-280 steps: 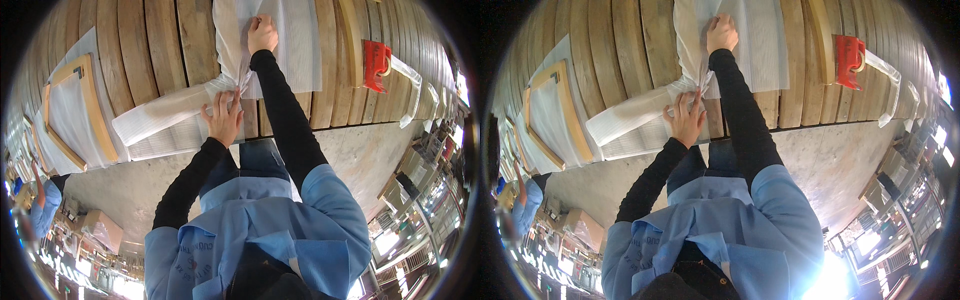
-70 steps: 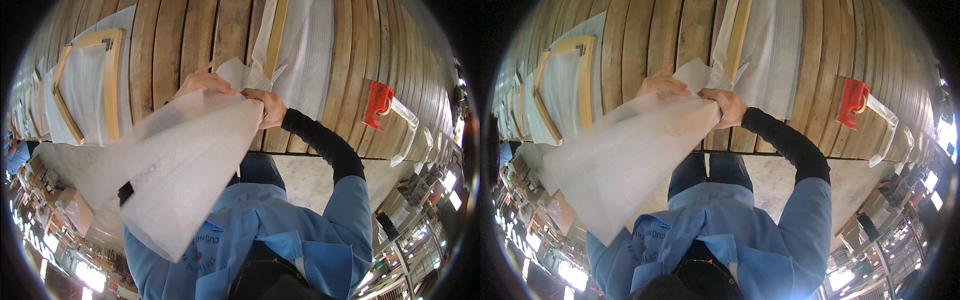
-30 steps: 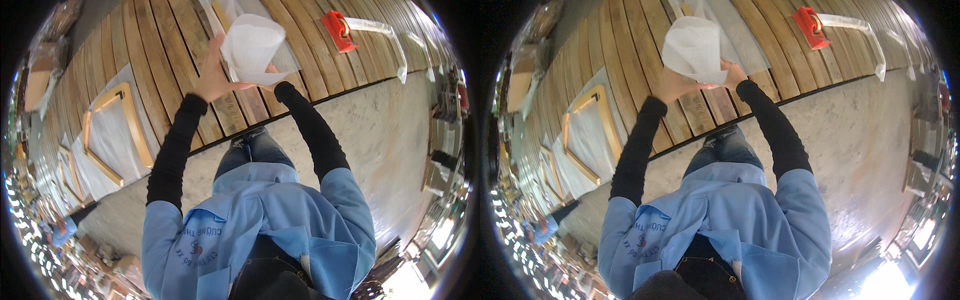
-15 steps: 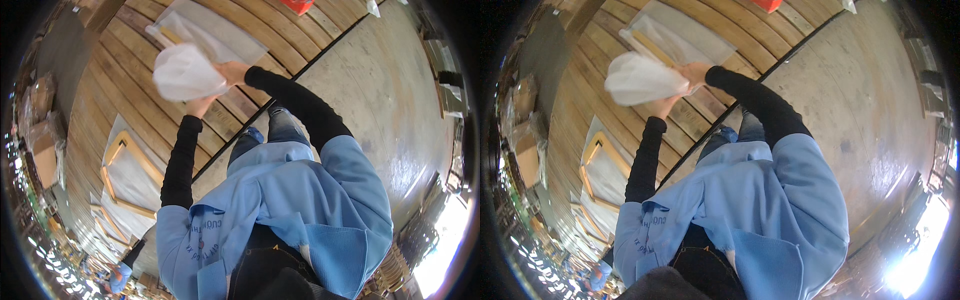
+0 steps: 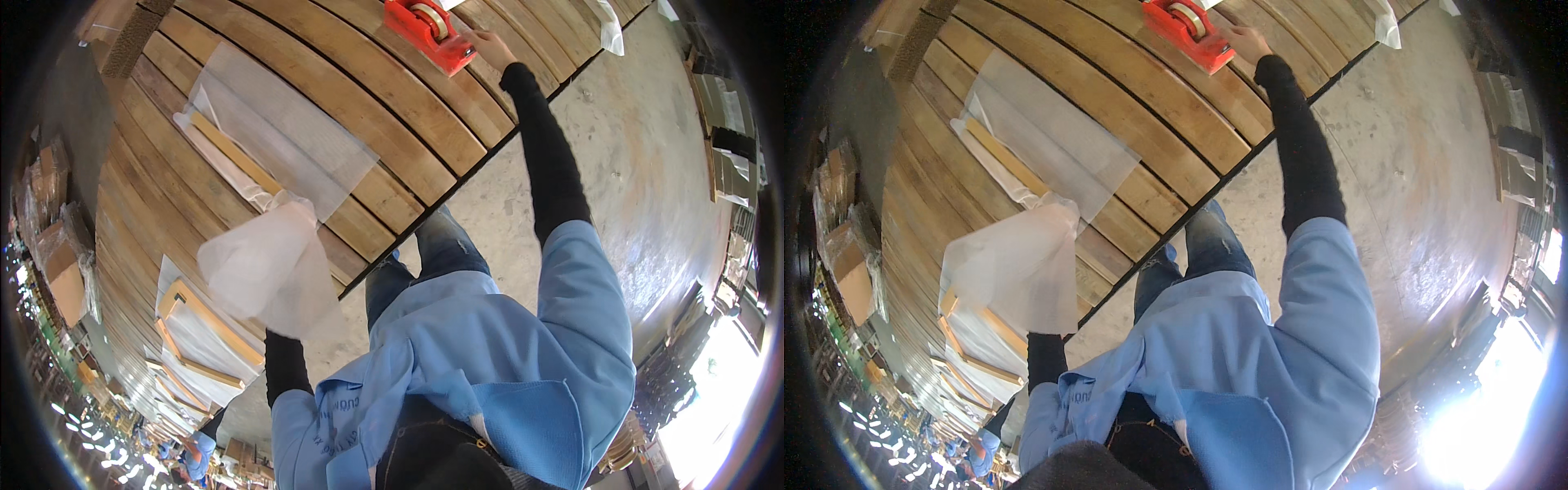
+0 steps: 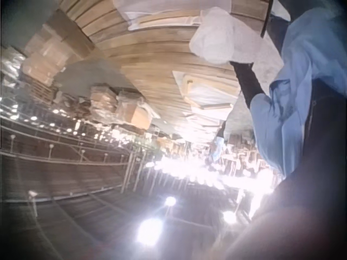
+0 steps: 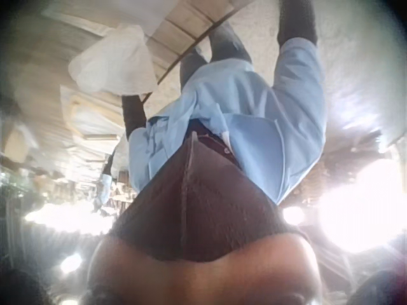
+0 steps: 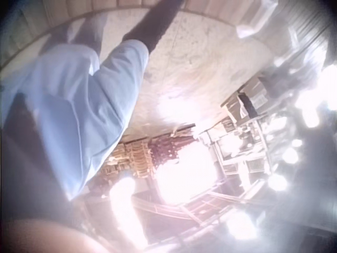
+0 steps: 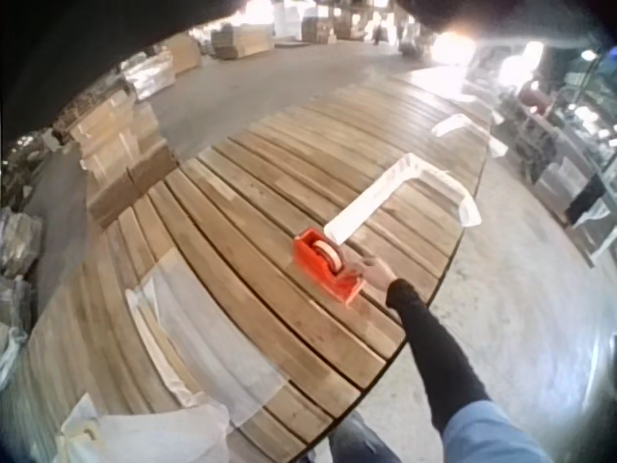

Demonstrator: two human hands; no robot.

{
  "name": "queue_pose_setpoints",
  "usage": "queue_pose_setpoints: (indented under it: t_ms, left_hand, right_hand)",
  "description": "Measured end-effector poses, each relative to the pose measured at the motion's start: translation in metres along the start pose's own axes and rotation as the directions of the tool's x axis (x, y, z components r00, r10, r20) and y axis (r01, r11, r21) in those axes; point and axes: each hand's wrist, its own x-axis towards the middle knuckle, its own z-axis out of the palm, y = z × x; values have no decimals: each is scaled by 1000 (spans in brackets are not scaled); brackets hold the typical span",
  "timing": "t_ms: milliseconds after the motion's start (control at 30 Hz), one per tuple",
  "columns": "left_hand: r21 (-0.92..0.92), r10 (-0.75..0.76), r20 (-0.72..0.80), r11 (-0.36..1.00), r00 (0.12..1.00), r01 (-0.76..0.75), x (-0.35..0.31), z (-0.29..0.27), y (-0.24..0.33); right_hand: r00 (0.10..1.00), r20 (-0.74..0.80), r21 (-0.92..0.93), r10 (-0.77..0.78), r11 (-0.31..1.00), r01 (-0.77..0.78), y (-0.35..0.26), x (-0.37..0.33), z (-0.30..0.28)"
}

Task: The person wraps wooden chair frames in bubble wrap and secures them with tape. They handle each frame individually, folding the protective material around the legs and corners, then sealing the package with adhesive tape.

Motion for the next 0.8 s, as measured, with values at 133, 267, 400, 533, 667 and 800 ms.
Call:
queue_pose_setpoints:
  t_ms: [133, 267, 400, 533, 667, 800]
  left_hand:
    - [6, -110, -34, 994, 993, 111, -9, 13, 8]
    - [1, -156, -56, 988, 986, 156, -14, 23, 20]
    - [-23, -242, -125, 970, 962, 241, -50, 27, 21]
    - [-43, -234, -115, 972, 965, 231, -42, 38, 25]
    - [-104, -186, -165, 980, 969, 171, -34, 39, 41]
    - [-231, -19, -344, 971, 939, -65, 0, 5, 84]
  right_hand:
    - [837, 546, 461, 47, 817, -347, 15, 36, -5]
    - [934, 356, 616, 21, 746, -252, -6, 6, -46]
    - [952, 294, 628, 82, 735, -257, -19, -36, -53]
    - [887, 269, 525, 375, 715, -461, 21, -59, 17]
    - [883, -67, 255, 465, 863, -436, -5, -83, 52]
    - [977, -31, 698, 211, 704, -130, -147, -144, 5]
